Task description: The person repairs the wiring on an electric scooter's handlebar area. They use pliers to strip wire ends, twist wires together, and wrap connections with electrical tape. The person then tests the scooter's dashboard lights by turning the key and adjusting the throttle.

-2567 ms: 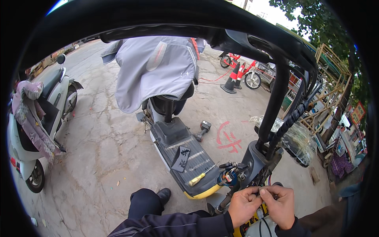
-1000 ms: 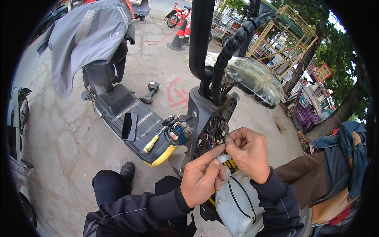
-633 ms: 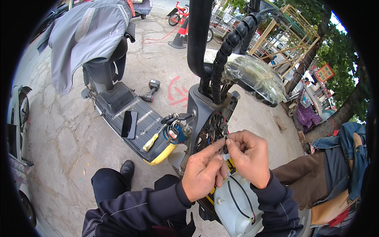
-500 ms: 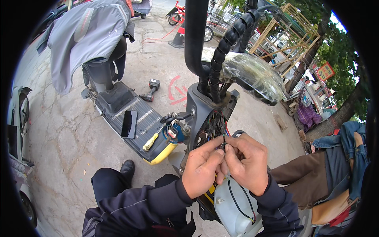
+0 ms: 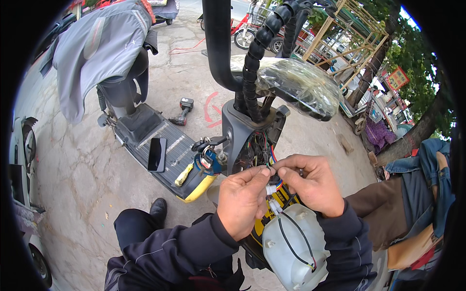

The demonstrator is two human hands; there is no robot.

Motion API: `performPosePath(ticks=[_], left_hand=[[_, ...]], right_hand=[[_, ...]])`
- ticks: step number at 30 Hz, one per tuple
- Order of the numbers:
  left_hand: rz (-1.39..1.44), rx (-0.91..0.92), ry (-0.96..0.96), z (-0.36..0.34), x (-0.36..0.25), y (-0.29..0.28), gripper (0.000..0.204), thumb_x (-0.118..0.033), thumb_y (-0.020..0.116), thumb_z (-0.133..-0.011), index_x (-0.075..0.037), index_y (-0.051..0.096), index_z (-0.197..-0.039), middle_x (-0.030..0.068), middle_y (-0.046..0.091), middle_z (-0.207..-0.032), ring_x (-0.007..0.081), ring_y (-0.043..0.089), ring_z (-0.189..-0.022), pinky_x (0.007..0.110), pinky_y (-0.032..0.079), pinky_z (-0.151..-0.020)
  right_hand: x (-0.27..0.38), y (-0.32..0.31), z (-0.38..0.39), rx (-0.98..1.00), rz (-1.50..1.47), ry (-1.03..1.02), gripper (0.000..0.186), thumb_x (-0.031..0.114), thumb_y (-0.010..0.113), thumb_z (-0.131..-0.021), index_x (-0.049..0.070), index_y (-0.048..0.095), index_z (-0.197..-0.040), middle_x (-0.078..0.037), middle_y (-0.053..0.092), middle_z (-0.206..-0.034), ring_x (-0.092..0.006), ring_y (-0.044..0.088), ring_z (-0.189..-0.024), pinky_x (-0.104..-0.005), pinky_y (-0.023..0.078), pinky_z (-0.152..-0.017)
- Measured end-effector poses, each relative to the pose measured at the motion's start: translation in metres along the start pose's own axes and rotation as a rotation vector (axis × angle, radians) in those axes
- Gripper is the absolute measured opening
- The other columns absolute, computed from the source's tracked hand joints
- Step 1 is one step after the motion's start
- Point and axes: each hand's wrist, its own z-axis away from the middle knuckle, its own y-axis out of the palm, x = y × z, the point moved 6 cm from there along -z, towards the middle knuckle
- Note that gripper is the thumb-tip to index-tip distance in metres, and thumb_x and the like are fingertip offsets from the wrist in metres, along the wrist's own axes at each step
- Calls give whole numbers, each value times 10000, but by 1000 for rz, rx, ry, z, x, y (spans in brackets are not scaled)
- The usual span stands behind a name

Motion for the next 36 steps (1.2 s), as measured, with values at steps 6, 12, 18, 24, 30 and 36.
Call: performPosePath(ticks=[6,12,18,24,30,36], left_hand=[[8,-16,75,3,-2,1,199,-187,675,-1041,1,648,-1100,-25,521,-603,70,412,-417,243,329,-408],[-71,-120,215,1,1,5,213,-148,734,-1000,17,628,-1084,-21,576,-626,50,422,-419,235,298,-383],[-60,-131,226,-2,3,1,267,-205,690,-1040,37,650,-1146,-12,541,-632,55,408,-424,237,321,-387],[-49,-24,183,0,4,-1,304,-216,585,-1097,34,666,-1250,-18,483,-618,72,394,-441,238,352,-420],[-51,-5,145,-1,4,-5,306,-211,584,-1096,41,670,-1245,-16,476,-615,83,387,-445,241,360,-444],[-43,-29,131,0,5,-6,323,-194,627,-1072,54,668,-1276,-15,487,-603,76,397,-448,232,350,-443]], right_hand=[[-2,6,-2,38,4,-29,139,51,694,-954,-36,767,-1034,0,679,-805,-35,507,-691,-241,426,-612],[1,2,4,-10,78,-69,146,54,685,-968,-44,759,-1046,-26,682,-818,-45,525,-673,-242,426,-605],[9,-1,12,-37,74,-133,143,59,689,-986,-40,758,-1064,-20,682,-821,-43,534,-657,-234,426,-593],[11,-5,16,-49,51,-104,120,29,717,-958,-35,767,-1046,-4,694,-808,-21,511,-659,-224,422,-587],[13,-7,18,-55,65,-100,117,30,713,-958,-36,768,-1037,-7,696,-812,-23,523,-669,-224,428,-593],[17,-12,23,-84,64,-125,132,73,715,-977,-26,768,-1045,-7,684,-810,-36,530,-661,-228,422,-590]])
